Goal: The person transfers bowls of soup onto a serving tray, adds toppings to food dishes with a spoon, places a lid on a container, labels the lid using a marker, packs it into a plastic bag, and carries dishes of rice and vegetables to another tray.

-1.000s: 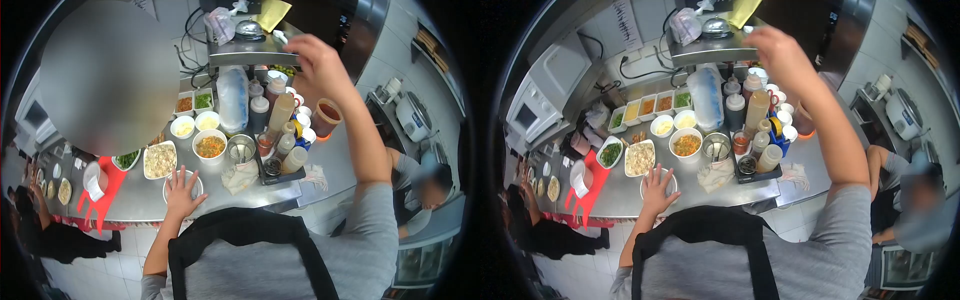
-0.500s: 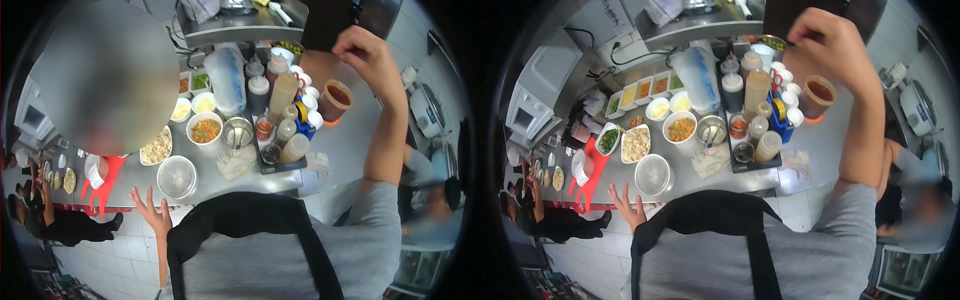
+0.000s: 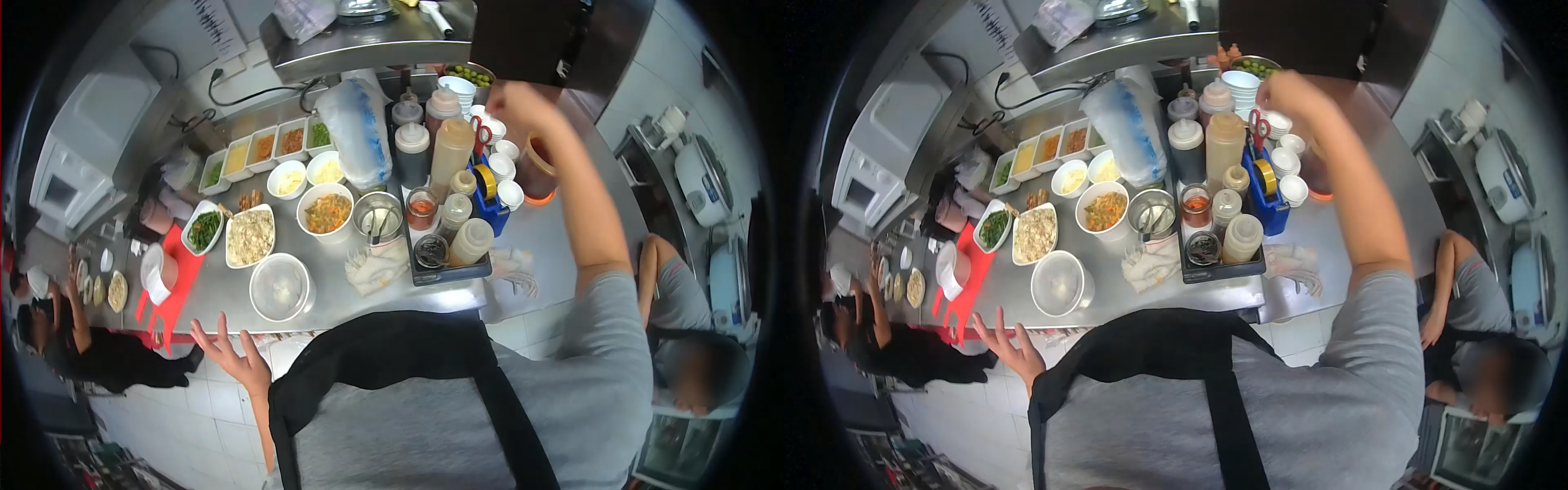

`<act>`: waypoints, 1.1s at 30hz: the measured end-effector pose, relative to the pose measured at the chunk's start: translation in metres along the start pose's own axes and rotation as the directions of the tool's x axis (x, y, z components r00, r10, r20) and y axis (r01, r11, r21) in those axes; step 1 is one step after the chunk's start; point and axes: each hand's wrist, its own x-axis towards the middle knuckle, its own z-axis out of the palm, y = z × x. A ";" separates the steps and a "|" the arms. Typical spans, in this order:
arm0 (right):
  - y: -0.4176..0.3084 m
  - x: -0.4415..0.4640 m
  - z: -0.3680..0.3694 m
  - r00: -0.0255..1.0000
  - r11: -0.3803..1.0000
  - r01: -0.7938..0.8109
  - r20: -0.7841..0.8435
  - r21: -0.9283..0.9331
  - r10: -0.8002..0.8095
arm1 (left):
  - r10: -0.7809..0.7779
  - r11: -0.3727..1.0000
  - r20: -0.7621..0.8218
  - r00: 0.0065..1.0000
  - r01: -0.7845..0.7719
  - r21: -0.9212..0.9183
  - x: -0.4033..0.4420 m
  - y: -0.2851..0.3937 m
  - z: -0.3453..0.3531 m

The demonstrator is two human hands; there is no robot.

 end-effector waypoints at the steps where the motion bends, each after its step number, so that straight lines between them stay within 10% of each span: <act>1: 0.006 0.009 0.033 0.998 0.993 -0.047 0.044 -0.109 0.052 | 0.003 1.000 -0.013 1.000 -0.003 -0.001 0.001 0.002 -0.002; 4: 0.013 0.023 0.107 0.991 0.873 -0.132 -0.031 -0.469 0.133 | 0.006 0.998 -0.038 0.999 -0.004 0.059 0.003 0.013 -0.012; 7: 0.035 0.032 0.150 0.967 0.955 -0.252 -0.076 -0.158 0.243 | -0.022 0.994 -0.080 0.997 0.031 0.109 0.001 0.022 -0.023; 17: 0.059 0.039 0.160 0.977 0.885 -0.198 -0.155 -0.421 0.145 | -0.116 0.983 -0.096 0.989 0.128 0.129 -0.024 0.012 -0.032; 20: 0.104 0.044 0.138 0.961 0.957 -0.102 -0.275 -0.270 0.025 | -0.099 0.990 -0.089 0.991 0.107 0.093 -0.019 0.014 -0.031; 22: 0.049 0.012 0.067 0.916 0.966 -0.240 -0.309 0.093 0.257 | -0.084 0.993 -0.074 0.994 0.090 0.074 -0.016 0.017 -0.033; 26: -0.005 -0.066 -0.007 0.693 0.852 0.192 -0.682 0.487 0.233 | -0.117 0.921 0.224 0.968 0.190 -0.341 -0.011 0.030 -0.010; 28: -0.128 -0.089 -0.002 0.547 0.329 0.691 -0.763 0.644 0.344 | 0.044 0.792 0.436 0.899 0.235 -0.564 0.007 0.058 0.007; 30: -0.199 -0.096 0.022 0.796 -0.169 0.605 -0.591 0.778 0.126 | 0.220 0.738 0.387 0.896 0.106 -0.666 0.020 0.085 0.030; 33: -0.294 -0.099 0.076 0.869 -0.412 0.406 -0.485 0.815 -0.102 | 0.275 0.722 0.335 0.901 0.037 -0.691 0.022 0.113 0.049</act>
